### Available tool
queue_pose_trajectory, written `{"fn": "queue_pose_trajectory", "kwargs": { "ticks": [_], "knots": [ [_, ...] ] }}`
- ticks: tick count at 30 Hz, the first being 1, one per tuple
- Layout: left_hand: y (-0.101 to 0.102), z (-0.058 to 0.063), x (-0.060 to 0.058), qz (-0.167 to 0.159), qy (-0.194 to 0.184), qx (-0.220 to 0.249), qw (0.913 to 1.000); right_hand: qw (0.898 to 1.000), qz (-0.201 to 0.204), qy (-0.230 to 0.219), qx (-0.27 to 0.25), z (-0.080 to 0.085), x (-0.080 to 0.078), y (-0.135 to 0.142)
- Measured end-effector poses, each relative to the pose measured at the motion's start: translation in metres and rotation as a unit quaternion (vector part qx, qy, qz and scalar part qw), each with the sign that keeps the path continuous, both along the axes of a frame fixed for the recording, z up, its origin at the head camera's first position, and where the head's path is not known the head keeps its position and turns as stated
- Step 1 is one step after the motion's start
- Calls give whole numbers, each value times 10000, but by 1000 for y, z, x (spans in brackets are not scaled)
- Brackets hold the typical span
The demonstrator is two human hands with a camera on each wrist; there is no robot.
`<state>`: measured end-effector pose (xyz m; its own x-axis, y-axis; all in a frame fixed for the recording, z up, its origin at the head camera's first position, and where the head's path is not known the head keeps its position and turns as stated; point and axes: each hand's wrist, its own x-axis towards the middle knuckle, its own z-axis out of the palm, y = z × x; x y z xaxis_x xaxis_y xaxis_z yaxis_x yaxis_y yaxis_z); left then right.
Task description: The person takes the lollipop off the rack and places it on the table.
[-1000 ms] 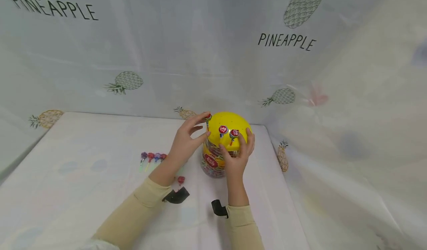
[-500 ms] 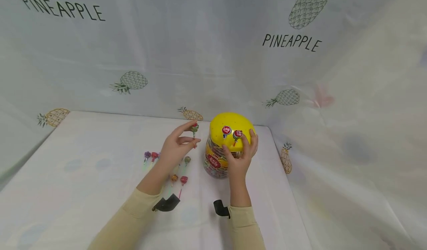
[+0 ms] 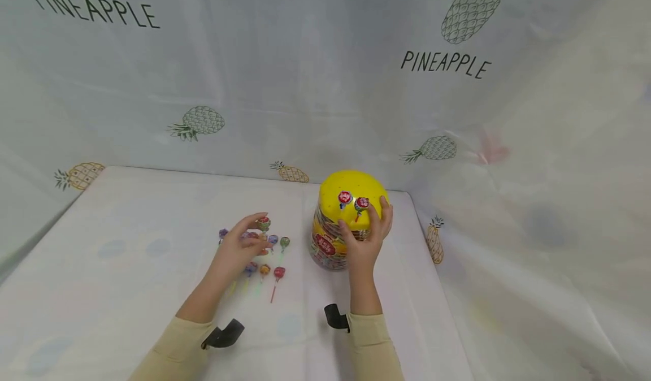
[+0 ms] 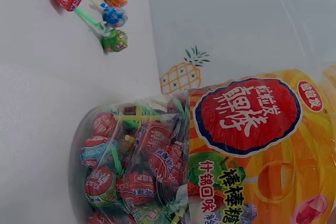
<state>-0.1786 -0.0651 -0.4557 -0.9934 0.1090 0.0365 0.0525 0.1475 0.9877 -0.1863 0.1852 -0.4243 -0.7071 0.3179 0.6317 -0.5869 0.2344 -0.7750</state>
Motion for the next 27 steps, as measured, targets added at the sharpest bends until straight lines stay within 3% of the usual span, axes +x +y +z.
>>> {"fn": "queue_pose_trajectory", "kwargs": {
  "ticks": [9,20,27],
  "knots": [
    [-30,-35,15,297,-409,-529,9973,9999,-6,136,59,1,1,-2],
    [-59,-60,19,701,-404,-1320,9879,9998,-93,28,171,2,3,-1],
    [-73,-77,15,475,-756,-942,9915,9997,-131,-5,211,1,4,1]
  ]
}}
